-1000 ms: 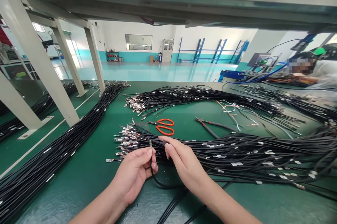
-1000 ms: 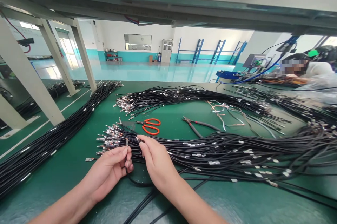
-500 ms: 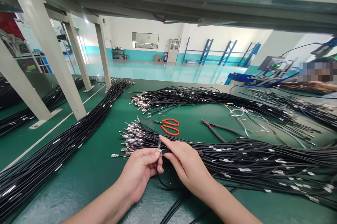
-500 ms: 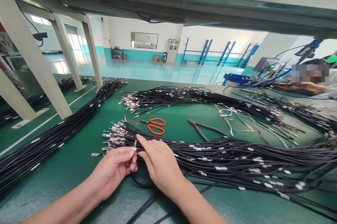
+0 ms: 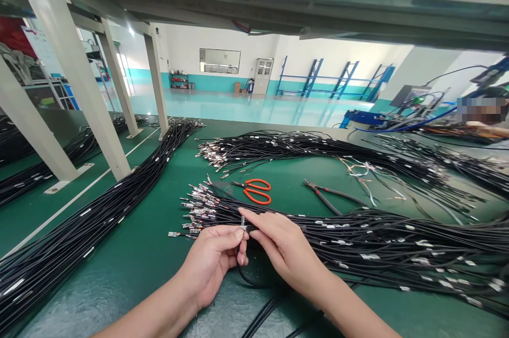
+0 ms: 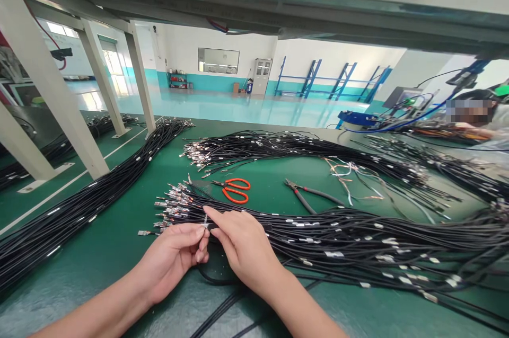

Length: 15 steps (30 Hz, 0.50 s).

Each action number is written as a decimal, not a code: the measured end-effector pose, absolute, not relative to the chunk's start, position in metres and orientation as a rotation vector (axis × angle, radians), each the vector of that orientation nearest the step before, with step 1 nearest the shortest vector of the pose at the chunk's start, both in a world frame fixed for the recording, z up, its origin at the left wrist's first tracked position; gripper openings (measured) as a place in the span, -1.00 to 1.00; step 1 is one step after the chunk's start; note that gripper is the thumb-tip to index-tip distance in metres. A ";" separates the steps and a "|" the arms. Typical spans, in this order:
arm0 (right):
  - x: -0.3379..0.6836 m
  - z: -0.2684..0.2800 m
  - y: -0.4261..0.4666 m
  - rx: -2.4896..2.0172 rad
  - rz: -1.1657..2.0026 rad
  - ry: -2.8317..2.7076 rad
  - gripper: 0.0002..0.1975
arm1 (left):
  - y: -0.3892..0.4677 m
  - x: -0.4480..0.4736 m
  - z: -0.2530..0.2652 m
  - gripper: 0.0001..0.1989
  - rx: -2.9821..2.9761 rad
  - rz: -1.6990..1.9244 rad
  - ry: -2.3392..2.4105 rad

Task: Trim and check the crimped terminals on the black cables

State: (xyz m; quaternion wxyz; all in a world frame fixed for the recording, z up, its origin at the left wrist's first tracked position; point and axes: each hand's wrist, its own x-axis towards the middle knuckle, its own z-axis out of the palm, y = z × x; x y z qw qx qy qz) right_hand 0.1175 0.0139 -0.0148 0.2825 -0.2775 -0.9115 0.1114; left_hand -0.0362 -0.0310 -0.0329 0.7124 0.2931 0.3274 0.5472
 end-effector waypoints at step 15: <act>0.120 -0.010 0.014 -0.768 0.399 -2.435 -0.62 | -0.031 -0.036 -0.033 -0.87 0.644 1.209 0.718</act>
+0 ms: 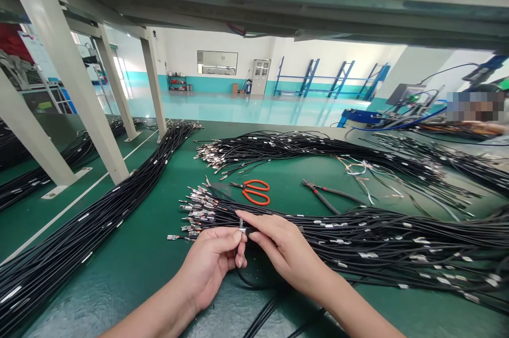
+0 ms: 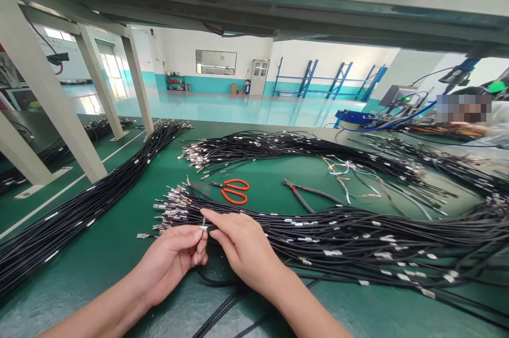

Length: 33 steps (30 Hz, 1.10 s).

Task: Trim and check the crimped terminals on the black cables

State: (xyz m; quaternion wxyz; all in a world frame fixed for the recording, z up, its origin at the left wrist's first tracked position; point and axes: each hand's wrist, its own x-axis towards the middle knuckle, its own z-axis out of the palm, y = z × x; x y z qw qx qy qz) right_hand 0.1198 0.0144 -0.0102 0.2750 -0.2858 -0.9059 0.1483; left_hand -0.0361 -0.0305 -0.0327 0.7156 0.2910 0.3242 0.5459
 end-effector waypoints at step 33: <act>0.120 0.000 0.011 -0.833 0.548 -2.419 -0.68 | -0.031 -0.035 -0.030 -0.85 0.643 1.181 0.677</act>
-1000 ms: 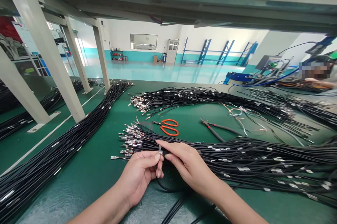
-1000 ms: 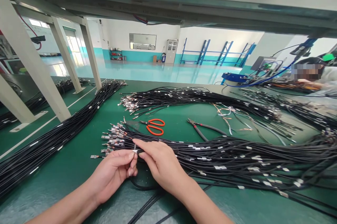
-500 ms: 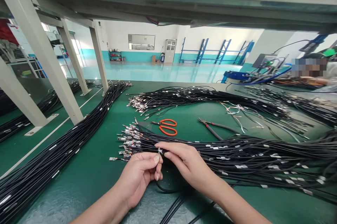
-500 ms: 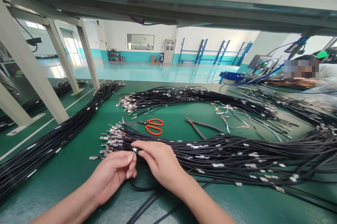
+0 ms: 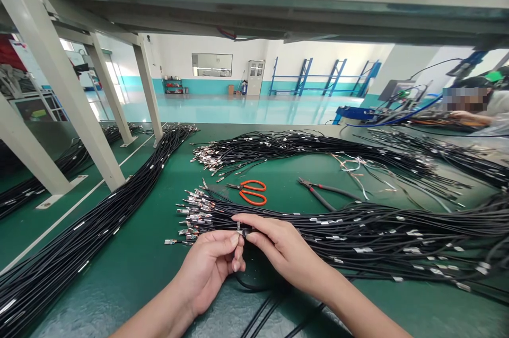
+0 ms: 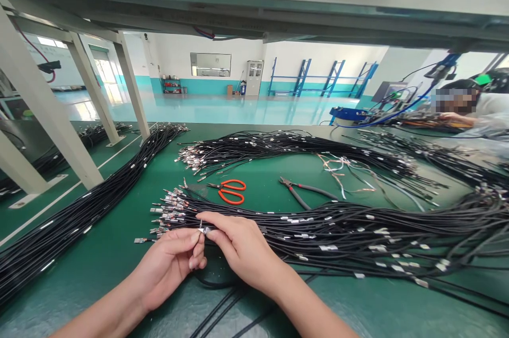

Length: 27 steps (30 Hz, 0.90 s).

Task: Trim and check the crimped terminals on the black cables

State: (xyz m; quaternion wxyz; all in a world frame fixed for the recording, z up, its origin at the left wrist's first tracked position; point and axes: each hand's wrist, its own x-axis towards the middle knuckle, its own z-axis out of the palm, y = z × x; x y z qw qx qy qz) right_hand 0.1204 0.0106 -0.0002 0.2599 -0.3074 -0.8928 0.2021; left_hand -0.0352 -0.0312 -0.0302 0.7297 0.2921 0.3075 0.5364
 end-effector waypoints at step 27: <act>0.123 0.001 0.011 -0.828 0.680 -2.402 -0.69 | -0.031 -0.036 -0.032 -0.86 0.586 1.141 0.623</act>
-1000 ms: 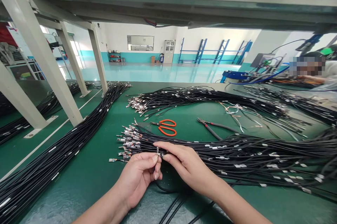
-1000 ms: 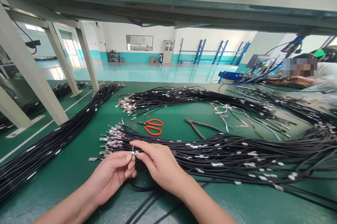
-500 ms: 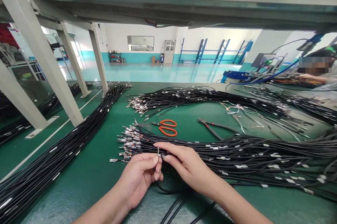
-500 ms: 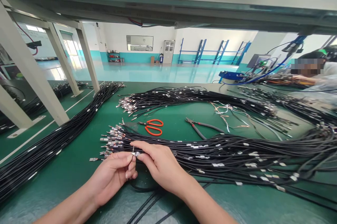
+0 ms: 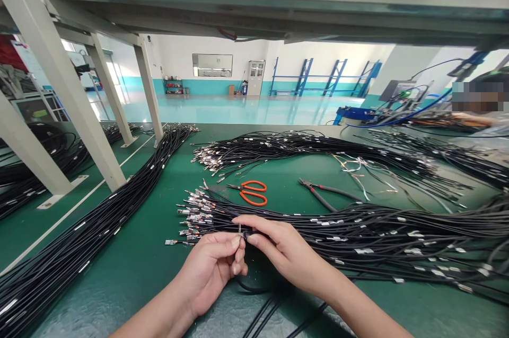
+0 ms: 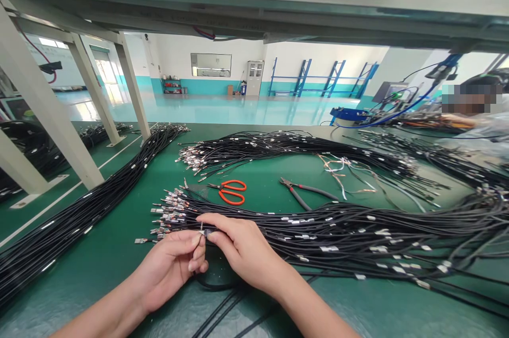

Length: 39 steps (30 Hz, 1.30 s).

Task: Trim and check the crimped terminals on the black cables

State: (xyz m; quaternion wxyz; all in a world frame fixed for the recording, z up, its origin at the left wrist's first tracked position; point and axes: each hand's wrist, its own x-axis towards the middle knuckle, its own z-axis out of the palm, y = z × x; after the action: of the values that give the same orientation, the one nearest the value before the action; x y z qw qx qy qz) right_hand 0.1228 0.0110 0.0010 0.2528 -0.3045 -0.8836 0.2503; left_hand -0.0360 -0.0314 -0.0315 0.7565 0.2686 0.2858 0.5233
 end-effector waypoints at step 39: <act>0.124 0.002 0.012 -0.815 0.776 -2.421 -0.68 | -0.032 -0.037 -0.034 -0.83 0.555 1.117 0.580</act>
State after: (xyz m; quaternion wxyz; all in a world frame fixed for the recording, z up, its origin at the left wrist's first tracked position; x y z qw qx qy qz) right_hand 0.1237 0.0117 0.0022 0.2338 -0.2967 -0.8817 0.2827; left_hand -0.0369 -0.0320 -0.0339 0.7727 0.2561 0.2675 0.5156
